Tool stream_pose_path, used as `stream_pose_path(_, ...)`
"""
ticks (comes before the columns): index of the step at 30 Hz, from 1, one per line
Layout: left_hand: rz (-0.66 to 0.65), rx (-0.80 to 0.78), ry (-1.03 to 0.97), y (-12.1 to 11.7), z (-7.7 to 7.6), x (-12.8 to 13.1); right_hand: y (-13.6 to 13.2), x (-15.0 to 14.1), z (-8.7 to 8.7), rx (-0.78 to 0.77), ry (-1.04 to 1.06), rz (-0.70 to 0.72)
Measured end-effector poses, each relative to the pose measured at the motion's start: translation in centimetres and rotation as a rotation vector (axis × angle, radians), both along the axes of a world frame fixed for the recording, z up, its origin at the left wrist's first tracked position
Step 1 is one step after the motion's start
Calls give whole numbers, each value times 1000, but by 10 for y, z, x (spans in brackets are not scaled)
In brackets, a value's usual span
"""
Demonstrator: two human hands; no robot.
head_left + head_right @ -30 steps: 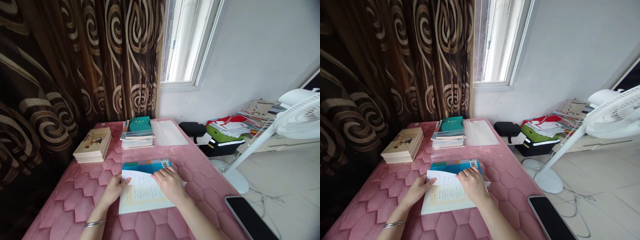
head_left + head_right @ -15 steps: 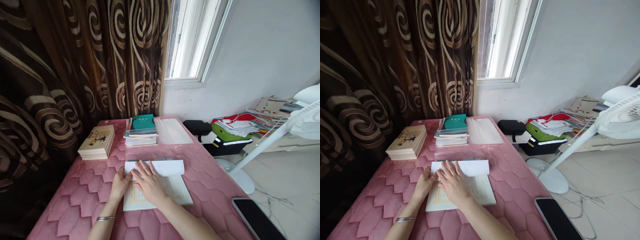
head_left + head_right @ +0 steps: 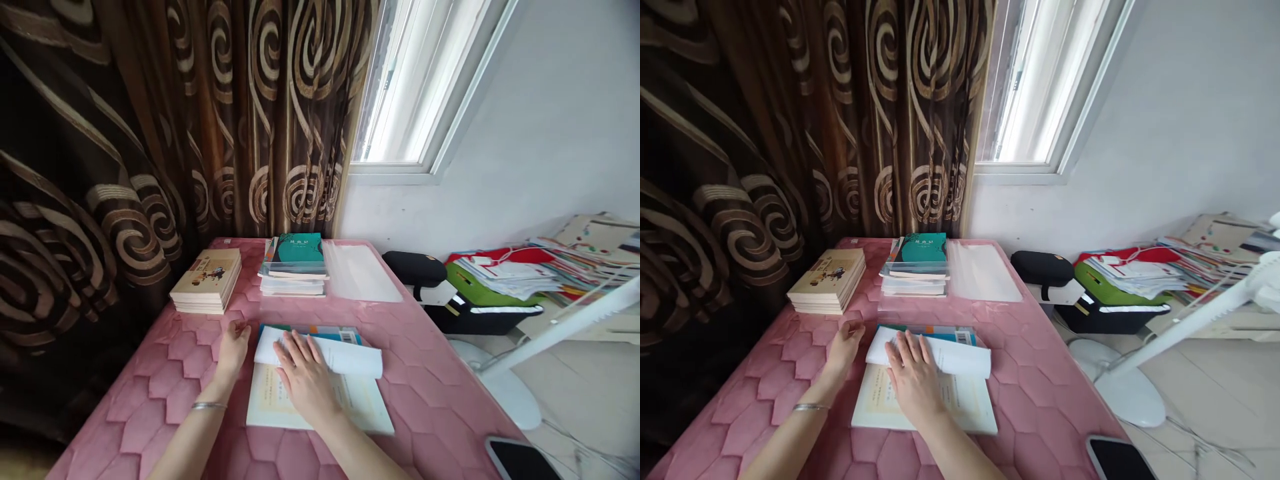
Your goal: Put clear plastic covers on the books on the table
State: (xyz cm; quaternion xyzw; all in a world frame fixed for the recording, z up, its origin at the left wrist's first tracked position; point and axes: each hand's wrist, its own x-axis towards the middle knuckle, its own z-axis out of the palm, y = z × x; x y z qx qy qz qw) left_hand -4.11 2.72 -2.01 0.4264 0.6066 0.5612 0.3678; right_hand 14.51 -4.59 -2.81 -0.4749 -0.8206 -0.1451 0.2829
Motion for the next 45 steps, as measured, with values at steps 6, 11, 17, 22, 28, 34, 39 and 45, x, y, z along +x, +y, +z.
stream_pose_path(6,-48,-12,2,59,20,15,1,0,2,16,4,5)
stream_pose_path(11,-179,-40,-98,79,27,34,-1,1,5,-5,-3,1)
stream_pose_path(17,-337,-32,-248,66,35,36,-2,1,9,0,-14,-13)
stream_pose_path(22,-343,-20,-292,39,33,31,-3,0,8,23,8,-13)
stream_pose_path(28,-316,-67,-332,-3,18,30,-7,-1,7,30,34,-32)
stream_pose_path(34,-318,-42,-432,-20,14,28,-8,-1,4,54,38,-34)
stream_pose_path(39,-358,-26,-449,-22,12,25,-5,-2,3,39,31,2)
stream_pose_path(45,-467,-17,-439,-24,15,28,0,-2,2,31,30,2)
